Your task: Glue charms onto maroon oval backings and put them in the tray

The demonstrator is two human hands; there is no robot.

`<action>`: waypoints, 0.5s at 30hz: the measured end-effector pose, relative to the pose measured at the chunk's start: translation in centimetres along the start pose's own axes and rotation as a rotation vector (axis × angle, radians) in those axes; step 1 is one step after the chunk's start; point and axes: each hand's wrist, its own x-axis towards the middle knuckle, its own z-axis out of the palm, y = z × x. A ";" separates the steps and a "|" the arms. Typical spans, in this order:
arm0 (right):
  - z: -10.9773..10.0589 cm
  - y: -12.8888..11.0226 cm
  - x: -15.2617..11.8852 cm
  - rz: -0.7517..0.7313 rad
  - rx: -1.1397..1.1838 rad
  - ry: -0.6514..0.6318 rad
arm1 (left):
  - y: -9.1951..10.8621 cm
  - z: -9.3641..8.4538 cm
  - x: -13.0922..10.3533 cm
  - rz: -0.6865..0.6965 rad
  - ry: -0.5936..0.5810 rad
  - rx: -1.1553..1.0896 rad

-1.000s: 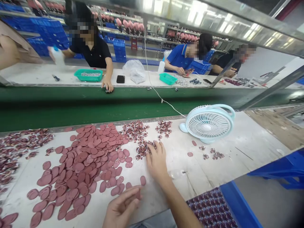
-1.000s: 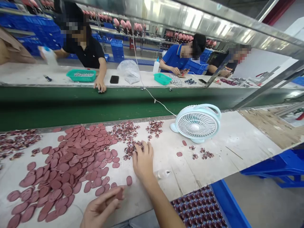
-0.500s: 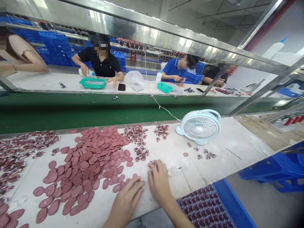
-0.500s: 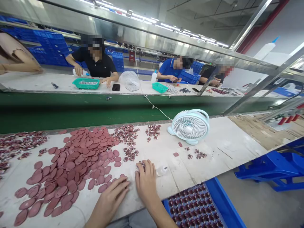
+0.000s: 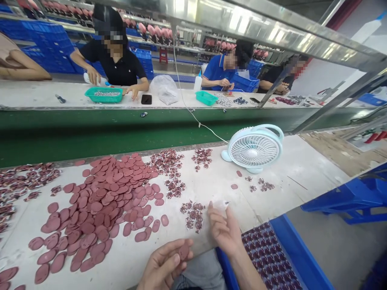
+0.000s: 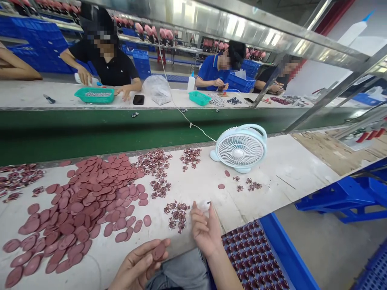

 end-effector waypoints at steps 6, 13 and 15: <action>2.7 1.4 -2.6 -0.057 -0.190 0.225 | -0.2 1.3 -0.3 -0.084 0.030 -0.052; 4.2 6.8 -6.7 -0.489 -0.788 0.236 | -1.2 2.4 0.2 -0.127 0.009 -0.082; 3.7 7.2 -6.9 -0.575 -0.924 0.182 | -1.4 2.3 0.2 -0.141 0.010 -0.089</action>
